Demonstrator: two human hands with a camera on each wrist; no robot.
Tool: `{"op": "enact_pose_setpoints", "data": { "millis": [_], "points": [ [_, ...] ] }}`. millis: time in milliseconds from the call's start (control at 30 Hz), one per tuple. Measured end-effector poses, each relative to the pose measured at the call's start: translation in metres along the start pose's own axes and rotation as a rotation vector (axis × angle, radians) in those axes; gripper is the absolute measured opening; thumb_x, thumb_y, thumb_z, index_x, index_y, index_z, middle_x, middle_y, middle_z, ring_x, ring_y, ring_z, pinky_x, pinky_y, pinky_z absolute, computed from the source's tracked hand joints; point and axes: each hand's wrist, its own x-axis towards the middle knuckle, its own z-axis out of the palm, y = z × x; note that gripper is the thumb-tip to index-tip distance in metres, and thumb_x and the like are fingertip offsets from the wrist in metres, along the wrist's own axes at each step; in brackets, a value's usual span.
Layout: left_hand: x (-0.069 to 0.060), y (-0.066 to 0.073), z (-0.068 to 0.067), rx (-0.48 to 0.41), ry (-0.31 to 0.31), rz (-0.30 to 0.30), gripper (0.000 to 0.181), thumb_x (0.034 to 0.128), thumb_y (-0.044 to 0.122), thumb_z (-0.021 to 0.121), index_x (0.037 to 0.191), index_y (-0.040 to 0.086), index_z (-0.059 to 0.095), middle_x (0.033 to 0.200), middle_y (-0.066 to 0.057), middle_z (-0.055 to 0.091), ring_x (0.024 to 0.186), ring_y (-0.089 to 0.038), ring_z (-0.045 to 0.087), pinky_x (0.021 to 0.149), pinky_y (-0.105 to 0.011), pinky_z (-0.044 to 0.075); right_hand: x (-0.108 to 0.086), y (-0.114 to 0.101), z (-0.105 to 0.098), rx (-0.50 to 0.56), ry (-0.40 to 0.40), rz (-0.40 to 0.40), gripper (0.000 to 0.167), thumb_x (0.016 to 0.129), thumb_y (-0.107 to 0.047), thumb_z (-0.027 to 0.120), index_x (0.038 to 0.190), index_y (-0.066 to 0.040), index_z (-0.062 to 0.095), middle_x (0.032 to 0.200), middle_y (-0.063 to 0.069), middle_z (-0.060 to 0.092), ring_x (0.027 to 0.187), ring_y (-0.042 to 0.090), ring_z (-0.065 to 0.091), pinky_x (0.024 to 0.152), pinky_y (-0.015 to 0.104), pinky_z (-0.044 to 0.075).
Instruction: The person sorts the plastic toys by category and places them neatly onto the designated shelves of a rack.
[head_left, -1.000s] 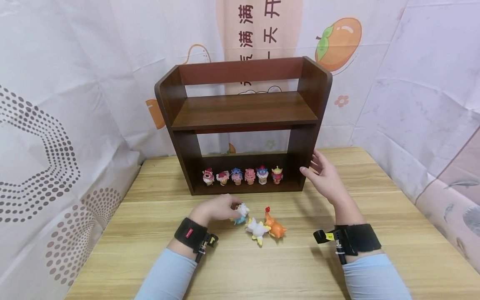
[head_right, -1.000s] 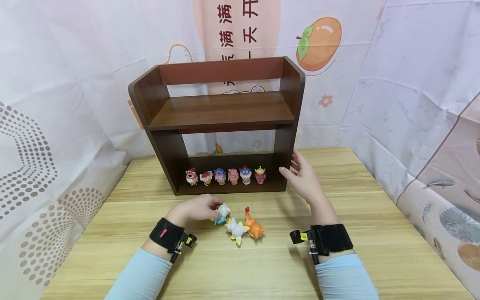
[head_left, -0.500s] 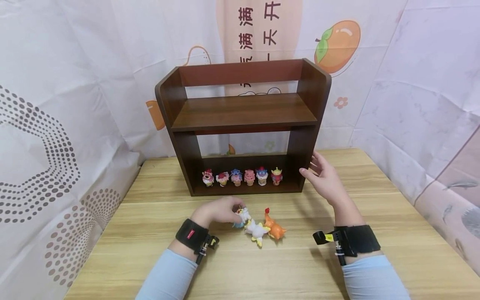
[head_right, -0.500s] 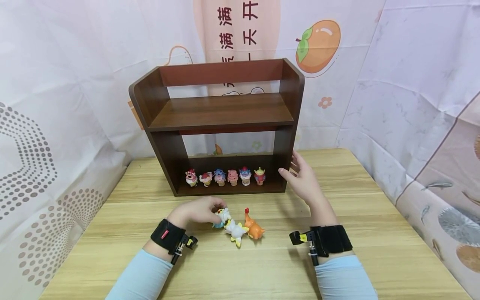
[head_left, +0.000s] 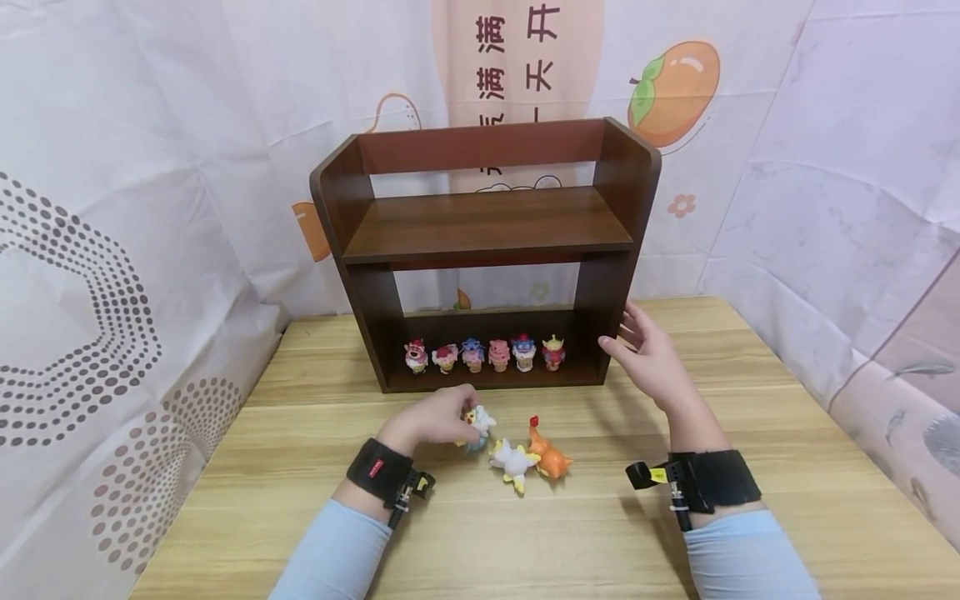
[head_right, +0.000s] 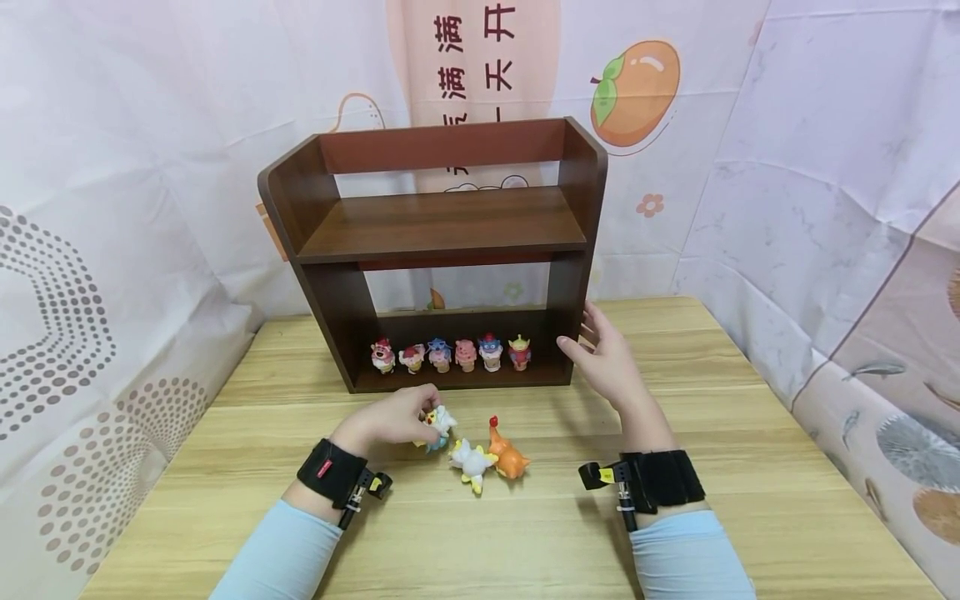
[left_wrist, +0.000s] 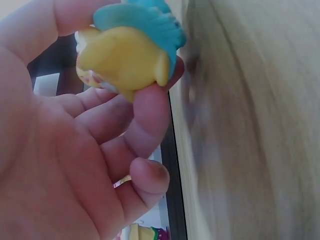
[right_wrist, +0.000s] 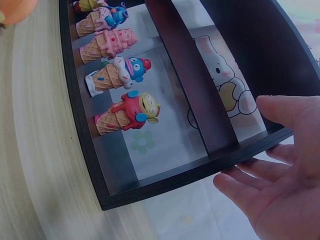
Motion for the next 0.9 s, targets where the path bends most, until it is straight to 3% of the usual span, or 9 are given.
{"op": "enact_pose_setpoints", "data": {
  "millis": [267, 500, 767, 900],
  "points": [
    [-0.004, -0.005, -0.005, -0.056, 0.075, -0.013, 0.046, 0.0787, 0.019, 0.082, 0.111, 0.012, 0.05, 0.084, -0.002, 0.058, 0.069, -0.015, 0.055, 0.062, -0.032, 0.048, 0.0, 0.0, 0.0, -0.012, -0.001, -0.005, 0.08, 0.1, -0.026, 0.068, 0.162, -0.005, 0.022, 0.157, 0.026, 0.036, 0.141, 0.045, 0.039, 0.106, 0.058, 0.039],
    [-0.003, -0.009, -0.01, -0.098, 0.171, 0.01, 0.05, 0.0762, 0.017, 0.082, 0.113, 0.009, 0.049, 0.093, -0.005, 0.06, 0.074, -0.016, 0.056, 0.065, -0.033, 0.049, 0.0, 0.001, 0.0, -0.001, 0.002, 0.0, 0.08, 0.1, -0.027, 0.068, 0.162, -0.006, 0.022, 0.157, 0.026, 0.036, 0.141, 0.045, 0.04, 0.106, 0.057, 0.039],
    [-0.005, -0.007, -0.018, -0.131, 0.284, 0.043, 0.068, 0.0782, 0.018, 0.08, 0.139, 0.004, 0.052, 0.103, -0.005, 0.061, 0.084, -0.017, 0.058, 0.073, -0.033, 0.051, 0.0, 0.0, 0.0, 0.007, 0.0, -0.01, 0.078, 0.1, -0.025, 0.067, 0.162, -0.007, 0.023, 0.157, 0.025, 0.036, 0.141, 0.045, 0.04, 0.106, 0.057, 0.039],
    [-0.009, -0.007, -0.024, -0.135, 0.332, 0.041, 0.067, 0.0817, 0.024, 0.082, 0.141, 0.006, 0.056, 0.102, -0.002, 0.065, 0.086, -0.016, 0.06, 0.074, -0.032, 0.052, 0.0, 0.0, 0.0, 0.007, -0.001, -0.014, 0.078, 0.1, -0.025, 0.067, 0.162, -0.008, 0.022, 0.157, 0.025, 0.036, 0.141, 0.045, 0.04, 0.106, 0.058, 0.038]
  ]
}}
